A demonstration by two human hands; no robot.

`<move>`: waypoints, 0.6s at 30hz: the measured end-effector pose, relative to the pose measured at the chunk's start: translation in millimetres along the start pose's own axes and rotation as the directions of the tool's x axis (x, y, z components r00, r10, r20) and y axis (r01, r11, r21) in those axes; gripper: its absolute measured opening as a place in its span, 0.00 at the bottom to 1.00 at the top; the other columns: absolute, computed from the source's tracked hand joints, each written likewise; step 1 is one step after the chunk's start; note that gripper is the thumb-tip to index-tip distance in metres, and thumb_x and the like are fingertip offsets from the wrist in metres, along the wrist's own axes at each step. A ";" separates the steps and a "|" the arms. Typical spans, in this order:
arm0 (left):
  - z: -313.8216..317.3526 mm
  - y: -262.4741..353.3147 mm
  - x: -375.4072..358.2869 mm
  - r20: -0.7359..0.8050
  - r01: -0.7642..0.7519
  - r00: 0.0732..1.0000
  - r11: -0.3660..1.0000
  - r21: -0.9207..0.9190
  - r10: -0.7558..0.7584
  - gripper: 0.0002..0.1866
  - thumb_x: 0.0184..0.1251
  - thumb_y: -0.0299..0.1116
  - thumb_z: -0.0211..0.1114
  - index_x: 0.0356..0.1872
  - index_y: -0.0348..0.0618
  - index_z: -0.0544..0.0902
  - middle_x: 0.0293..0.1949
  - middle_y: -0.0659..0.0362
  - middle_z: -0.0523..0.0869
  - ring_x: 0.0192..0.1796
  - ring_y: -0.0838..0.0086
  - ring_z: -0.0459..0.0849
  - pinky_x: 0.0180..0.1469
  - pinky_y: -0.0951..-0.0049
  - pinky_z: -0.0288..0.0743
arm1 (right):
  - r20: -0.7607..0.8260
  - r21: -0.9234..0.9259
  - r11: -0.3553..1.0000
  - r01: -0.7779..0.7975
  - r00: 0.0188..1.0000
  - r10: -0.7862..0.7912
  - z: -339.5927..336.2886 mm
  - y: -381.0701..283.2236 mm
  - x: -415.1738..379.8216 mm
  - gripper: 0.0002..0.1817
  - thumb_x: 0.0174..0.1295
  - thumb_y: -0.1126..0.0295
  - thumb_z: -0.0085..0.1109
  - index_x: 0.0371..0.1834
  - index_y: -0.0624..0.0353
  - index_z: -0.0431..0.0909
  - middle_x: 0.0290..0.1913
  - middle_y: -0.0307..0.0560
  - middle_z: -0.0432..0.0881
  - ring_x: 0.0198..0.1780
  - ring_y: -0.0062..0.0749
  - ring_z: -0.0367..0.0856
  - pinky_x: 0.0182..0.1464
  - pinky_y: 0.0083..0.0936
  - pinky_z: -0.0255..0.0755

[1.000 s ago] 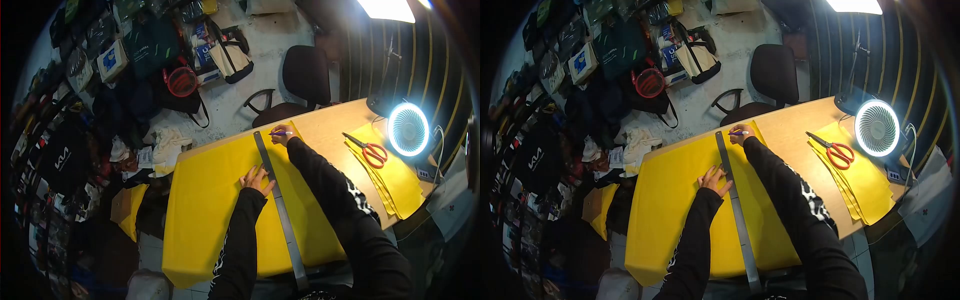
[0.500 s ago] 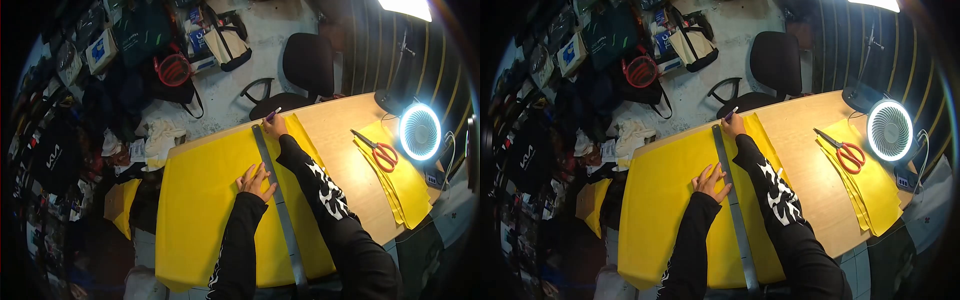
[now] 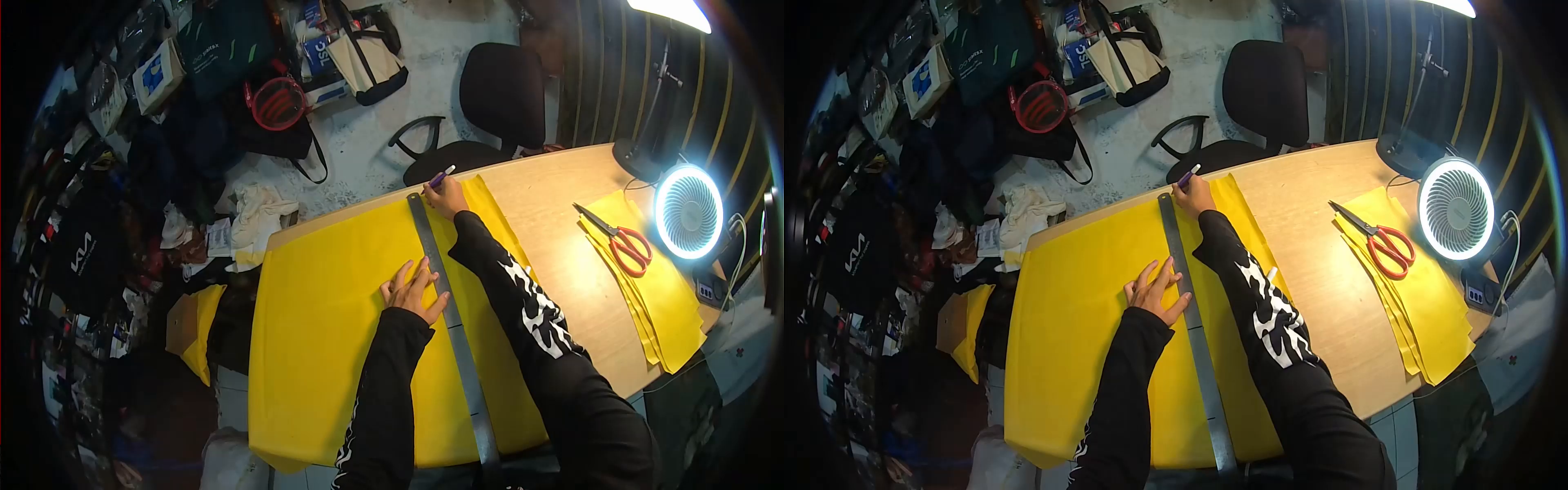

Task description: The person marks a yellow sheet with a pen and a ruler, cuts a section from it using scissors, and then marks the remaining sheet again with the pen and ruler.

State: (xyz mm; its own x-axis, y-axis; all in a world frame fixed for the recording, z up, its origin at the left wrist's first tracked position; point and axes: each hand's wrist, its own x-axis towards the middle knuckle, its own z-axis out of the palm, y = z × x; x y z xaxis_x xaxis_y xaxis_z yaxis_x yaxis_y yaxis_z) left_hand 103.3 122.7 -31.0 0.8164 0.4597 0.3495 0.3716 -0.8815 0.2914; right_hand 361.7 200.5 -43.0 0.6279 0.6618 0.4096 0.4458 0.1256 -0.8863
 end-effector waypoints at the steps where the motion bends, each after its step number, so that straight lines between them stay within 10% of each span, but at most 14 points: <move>1: -1.4 1.3 0.0 0.005 0.011 1.000 0.999 -0.040 -0.011 0.24 0.52 0.48 0.65 0.49 0.50 0.77 0.67 0.61 0.68 0.69 0.62 0.61 0.62 0.54 0.50 | -0.003 -0.010 1.000 0.008 1.000 -0.008 -0.5 -0.4 -0.3 0.11 0.62 0.68 0.59 0.29 0.67 0.74 0.22 0.46 0.81 0.22 0.26 0.81 0.26 0.22 0.73; 4: 2.5 -2.0 -0.5 0.005 -0.017 1.000 0.998 0.067 0.017 0.40 0.56 0.50 0.63 0.70 0.49 0.61 0.53 0.68 0.83 0.70 0.66 0.60 0.63 0.58 0.48 | -0.019 -0.025 0.999 0.043 0.999 -0.043 1.5 6.0 2.1 0.11 0.62 0.68 0.59 0.29 0.66 0.74 0.22 0.46 0.81 0.22 0.26 0.81 0.26 0.23 0.73; 18: 1.5 -0.8 1.0 0.028 0.010 1.000 1.000 0.026 -0.010 0.40 0.56 0.50 0.63 0.70 0.49 0.61 0.52 0.69 0.83 0.69 0.67 0.59 0.63 0.57 0.48 | -0.035 -0.035 0.998 0.049 0.998 -0.051 4.5 13.3 4.7 0.12 0.62 0.67 0.59 0.29 0.66 0.74 0.23 0.47 0.82 0.23 0.27 0.82 0.28 0.23 0.73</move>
State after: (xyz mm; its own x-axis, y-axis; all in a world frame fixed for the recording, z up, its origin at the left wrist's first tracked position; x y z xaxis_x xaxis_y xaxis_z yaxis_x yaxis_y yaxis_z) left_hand 104.4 123.8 -32.2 0.8245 0.4656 0.3216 0.3910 -0.8796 0.2711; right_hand 367.7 208.7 -53.9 0.6267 0.6280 0.4613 0.4982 0.1324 -0.8569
